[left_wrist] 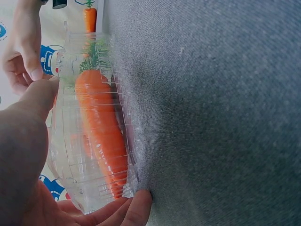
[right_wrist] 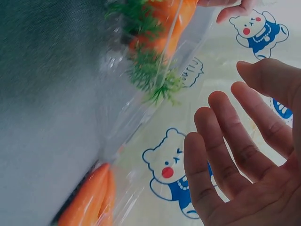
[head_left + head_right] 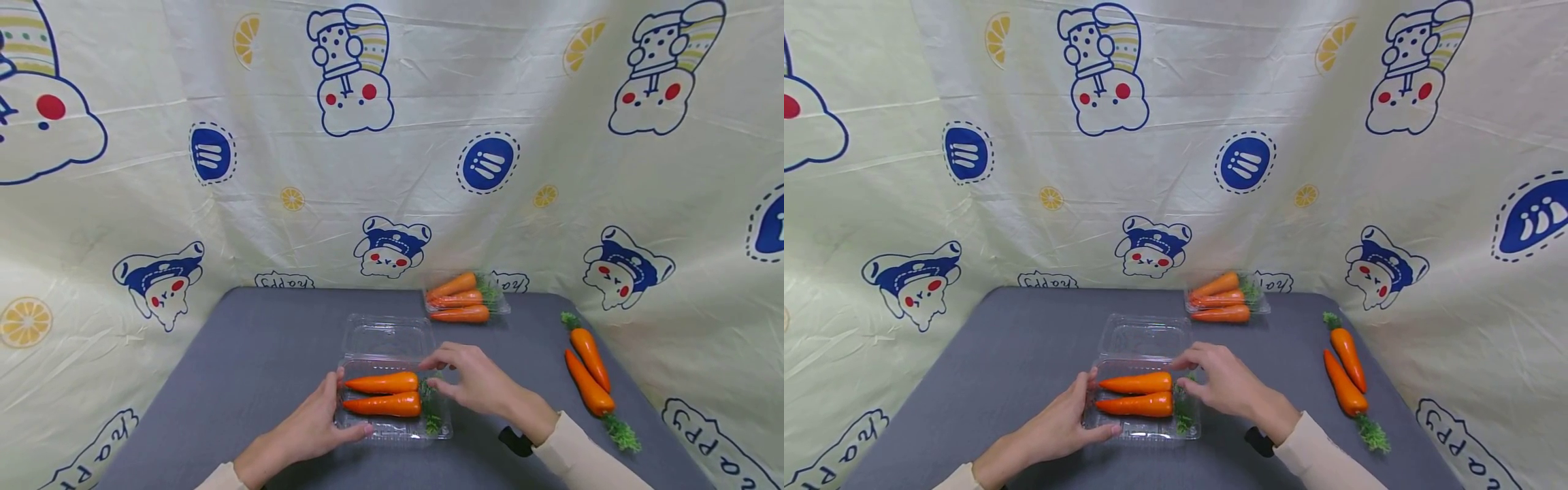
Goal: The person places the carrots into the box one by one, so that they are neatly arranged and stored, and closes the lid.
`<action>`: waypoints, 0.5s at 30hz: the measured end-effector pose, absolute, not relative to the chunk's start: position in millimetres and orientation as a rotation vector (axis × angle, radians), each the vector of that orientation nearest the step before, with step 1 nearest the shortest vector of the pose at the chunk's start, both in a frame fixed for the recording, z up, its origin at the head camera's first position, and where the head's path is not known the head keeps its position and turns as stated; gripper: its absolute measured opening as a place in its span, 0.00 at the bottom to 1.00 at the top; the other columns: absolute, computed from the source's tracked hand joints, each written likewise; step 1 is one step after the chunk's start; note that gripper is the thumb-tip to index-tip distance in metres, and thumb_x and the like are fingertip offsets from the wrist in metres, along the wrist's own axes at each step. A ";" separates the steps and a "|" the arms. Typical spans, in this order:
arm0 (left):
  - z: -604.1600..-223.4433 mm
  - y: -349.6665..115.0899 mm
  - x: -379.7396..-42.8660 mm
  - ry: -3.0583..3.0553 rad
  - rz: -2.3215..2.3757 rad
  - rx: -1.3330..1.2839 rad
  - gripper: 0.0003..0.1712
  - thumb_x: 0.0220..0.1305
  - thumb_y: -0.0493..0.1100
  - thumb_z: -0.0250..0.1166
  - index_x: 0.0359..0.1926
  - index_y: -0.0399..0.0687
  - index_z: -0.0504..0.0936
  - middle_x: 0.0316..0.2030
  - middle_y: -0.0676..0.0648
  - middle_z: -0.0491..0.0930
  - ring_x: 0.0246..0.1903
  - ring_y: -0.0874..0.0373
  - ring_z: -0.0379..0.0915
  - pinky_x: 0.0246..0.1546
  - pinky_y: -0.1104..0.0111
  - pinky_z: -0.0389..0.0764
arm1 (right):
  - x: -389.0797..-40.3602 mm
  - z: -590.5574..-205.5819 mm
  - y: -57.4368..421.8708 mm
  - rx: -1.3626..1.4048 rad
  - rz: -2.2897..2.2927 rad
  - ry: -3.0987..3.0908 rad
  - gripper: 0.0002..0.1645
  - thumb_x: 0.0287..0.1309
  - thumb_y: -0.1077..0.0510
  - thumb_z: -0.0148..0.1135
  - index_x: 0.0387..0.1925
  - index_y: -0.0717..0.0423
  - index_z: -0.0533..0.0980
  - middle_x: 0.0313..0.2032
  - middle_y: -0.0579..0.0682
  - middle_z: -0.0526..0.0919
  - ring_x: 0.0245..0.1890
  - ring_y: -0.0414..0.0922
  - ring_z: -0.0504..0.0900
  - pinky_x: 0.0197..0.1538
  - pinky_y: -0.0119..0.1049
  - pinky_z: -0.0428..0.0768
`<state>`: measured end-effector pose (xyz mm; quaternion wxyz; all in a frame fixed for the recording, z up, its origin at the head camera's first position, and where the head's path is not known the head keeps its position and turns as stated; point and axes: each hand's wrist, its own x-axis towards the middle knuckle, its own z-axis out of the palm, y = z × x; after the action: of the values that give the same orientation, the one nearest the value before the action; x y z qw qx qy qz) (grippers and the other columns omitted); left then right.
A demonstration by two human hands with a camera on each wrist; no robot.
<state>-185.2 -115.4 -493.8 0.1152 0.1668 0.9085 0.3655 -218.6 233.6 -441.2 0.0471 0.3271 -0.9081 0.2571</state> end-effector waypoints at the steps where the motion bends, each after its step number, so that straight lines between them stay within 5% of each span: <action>1: -494.2 -115.4 -185.2 2.662 1.070 0.486 0.72 0.67 0.71 0.84 0.89 0.35 0.55 0.92 0.30 0.57 0.84 0.34 0.72 0.86 0.34 0.70 | -217.9 -441.4 236.4 0.992 0.780 -2.761 0.14 0.74 0.58 0.82 0.57 0.44 0.92 0.51 0.39 0.93 0.50 0.40 0.90 0.57 0.40 0.94; 8: -494.2 -115.0 -185.5 2.644 1.071 0.471 0.72 0.67 0.71 0.84 0.90 0.36 0.54 0.92 0.30 0.56 0.81 0.35 0.77 0.84 0.34 0.73 | -213.5 -439.0 255.6 0.929 0.790 -2.735 0.14 0.75 0.59 0.81 0.57 0.45 0.92 0.52 0.43 0.94 0.49 0.38 0.89 0.56 0.46 0.95; 15: -494.2 -114.5 -186.0 2.637 1.074 0.461 0.72 0.67 0.71 0.84 0.90 0.37 0.54 0.92 0.30 0.57 0.80 0.36 0.78 0.83 0.35 0.75 | -208.6 -440.1 279.3 0.789 0.794 -2.736 0.16 0.74 0.58 0.82 0.57 0.40 0.91 0.52 0.37 0.94 0.48 0.38 0.89 0.53 0.42 0.94</action>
<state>-186.0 -114.5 -494.2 0.1283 0.1584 0.9067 0.3693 -208.6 279.3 -440.1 0.0929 0.2657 -0.9215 0.2674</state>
